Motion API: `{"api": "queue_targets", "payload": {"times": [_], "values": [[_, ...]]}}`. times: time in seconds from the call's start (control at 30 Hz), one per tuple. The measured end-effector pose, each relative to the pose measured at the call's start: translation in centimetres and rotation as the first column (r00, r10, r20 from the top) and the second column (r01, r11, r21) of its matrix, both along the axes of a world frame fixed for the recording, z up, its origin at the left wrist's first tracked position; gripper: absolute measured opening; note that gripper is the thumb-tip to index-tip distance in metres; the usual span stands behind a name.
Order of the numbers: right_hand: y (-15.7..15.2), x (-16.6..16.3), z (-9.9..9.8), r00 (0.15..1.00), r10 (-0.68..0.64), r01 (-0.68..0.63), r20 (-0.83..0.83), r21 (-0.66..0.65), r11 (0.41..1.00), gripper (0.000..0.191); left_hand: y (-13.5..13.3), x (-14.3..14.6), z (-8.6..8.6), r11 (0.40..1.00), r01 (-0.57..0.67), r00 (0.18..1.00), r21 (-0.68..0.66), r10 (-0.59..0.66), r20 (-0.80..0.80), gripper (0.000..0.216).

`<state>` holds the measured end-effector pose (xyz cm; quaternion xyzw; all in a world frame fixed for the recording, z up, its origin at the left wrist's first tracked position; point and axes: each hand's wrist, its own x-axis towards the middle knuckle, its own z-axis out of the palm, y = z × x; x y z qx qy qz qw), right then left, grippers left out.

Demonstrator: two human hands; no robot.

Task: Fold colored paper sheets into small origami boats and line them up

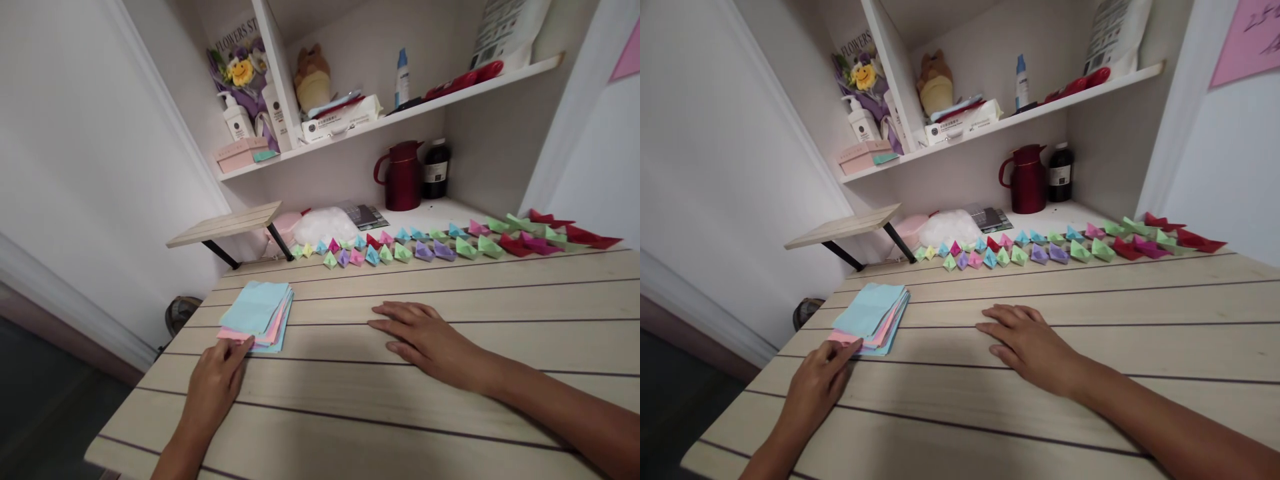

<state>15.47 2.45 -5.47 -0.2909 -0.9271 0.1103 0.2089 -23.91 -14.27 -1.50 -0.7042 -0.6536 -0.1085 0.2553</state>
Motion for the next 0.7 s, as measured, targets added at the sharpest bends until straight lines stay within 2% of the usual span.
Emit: {"api": "queue_targets", "payload": {"times": [0.13, 0.27, 0.7], "values": [[0.06, 0.0, -0.12, 1.0, -0.004, 0.004, 0.019, -0.001, 1.0, 0.041, -0.03, -0.12, -0.52, 0.998, -0.053, 0.999, -0.039, 0.054, 0.006, 0.05], [0.04, -0.05, 0.0, 0.999, -0.006, 0.006, 0.032, -0.004, 1.0, 0.042, 0.3, 0.04, -0.44, 0.994, -0.022, 1.0, -0.106, 0.02, -0.022, 0.054], [-0.05, -0.02, 0.12, 0.999, -0.007, 0.007, 0.035, -0.003, 1.0, 0.041, 0.35, 0.19, -0.63, 0.996, 0.052, 0.996, -0.075, -0.057, -0.066, 0.055]]}}
